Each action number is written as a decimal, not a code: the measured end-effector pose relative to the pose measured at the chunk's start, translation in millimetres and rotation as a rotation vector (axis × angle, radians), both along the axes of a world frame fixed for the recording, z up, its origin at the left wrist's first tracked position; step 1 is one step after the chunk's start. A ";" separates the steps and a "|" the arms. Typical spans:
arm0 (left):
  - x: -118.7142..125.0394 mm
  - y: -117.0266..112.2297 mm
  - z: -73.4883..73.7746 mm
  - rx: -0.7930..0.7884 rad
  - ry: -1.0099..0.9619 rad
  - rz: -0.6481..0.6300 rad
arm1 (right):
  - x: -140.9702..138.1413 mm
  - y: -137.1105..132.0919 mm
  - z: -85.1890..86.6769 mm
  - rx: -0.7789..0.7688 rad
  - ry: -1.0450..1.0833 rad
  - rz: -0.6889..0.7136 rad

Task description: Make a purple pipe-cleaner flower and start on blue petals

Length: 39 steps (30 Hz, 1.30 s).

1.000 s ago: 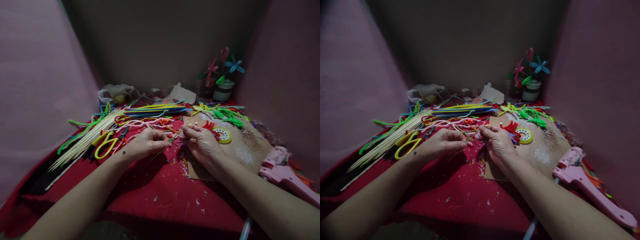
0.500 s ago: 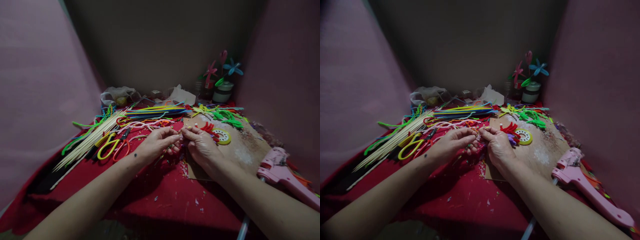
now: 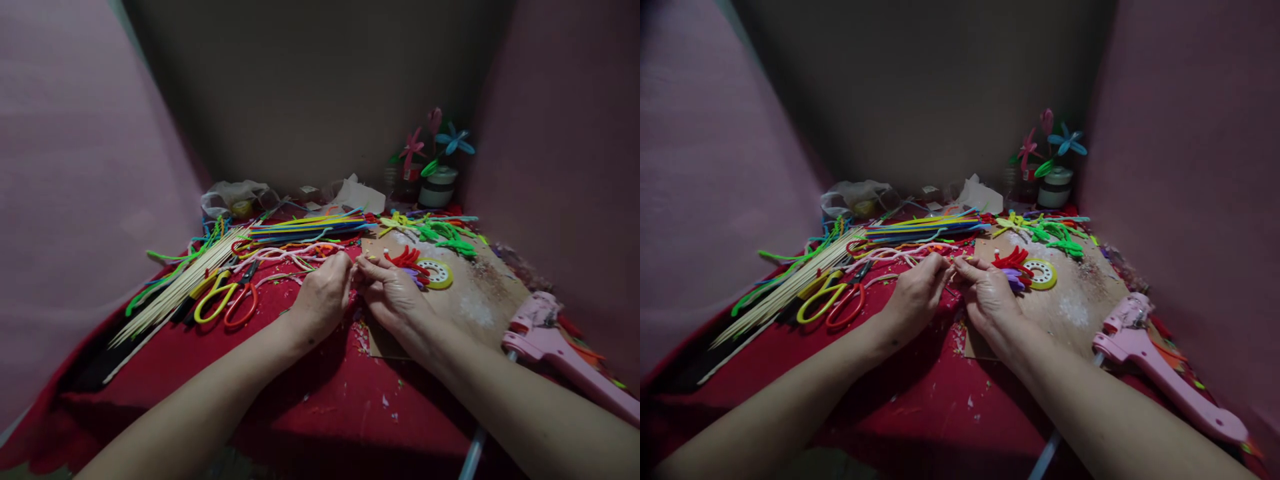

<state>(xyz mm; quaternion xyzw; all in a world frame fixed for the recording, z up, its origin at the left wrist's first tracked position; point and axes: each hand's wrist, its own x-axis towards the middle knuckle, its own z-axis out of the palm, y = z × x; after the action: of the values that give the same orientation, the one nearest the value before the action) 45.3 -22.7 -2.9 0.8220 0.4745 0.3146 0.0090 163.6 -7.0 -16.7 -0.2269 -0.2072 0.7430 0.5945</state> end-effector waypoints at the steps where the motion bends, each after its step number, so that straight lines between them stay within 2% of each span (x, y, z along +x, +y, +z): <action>1: 0.1 -0.1 0.7 -0.018 -0.037 -0.006 | 0.0 0.1 -0.4 -0.008 0.015 0.005; 7: -0.2 -2.7 5.9 -0.130 -0.192 0.013 | 0.7 2.3 -2.7 0.039 -0.033 0.026; 14: -3.6 -3.8 7.6 -0.214 -0.311 -0.035 | 0.7 2.2 -2.6 0.079 -0.101 0.010; 21: -4.0 -5.3 7.7 -0.268 -0.340 -0.061 | -0.8 0.3 -0.1 0.090 -0.111 0.010; 26: -2.2 -4.2 7.3 -0.305 -0.334 -0.010 | -0.9 -1.1 0.7 0.051 -0.088 0.016; 32: -4.5 0.9 4.2 -0.426 -0.566 -0.131 | 1.3 1.3 -3.0 0.037 -0.019 0.094; 39: -5.2 -3.4 14.3 -0.583 -0.720 -0.122 | 2.9 1.9 -2.5 0.139 -0.050 0.139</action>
<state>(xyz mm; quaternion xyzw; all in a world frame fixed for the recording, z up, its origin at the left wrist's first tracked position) 40.1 -26.1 11.4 0.6501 0.4607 0.4322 0.4223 166.5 -5.1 -19.2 -0.1887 -0.2880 0.7606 0.5504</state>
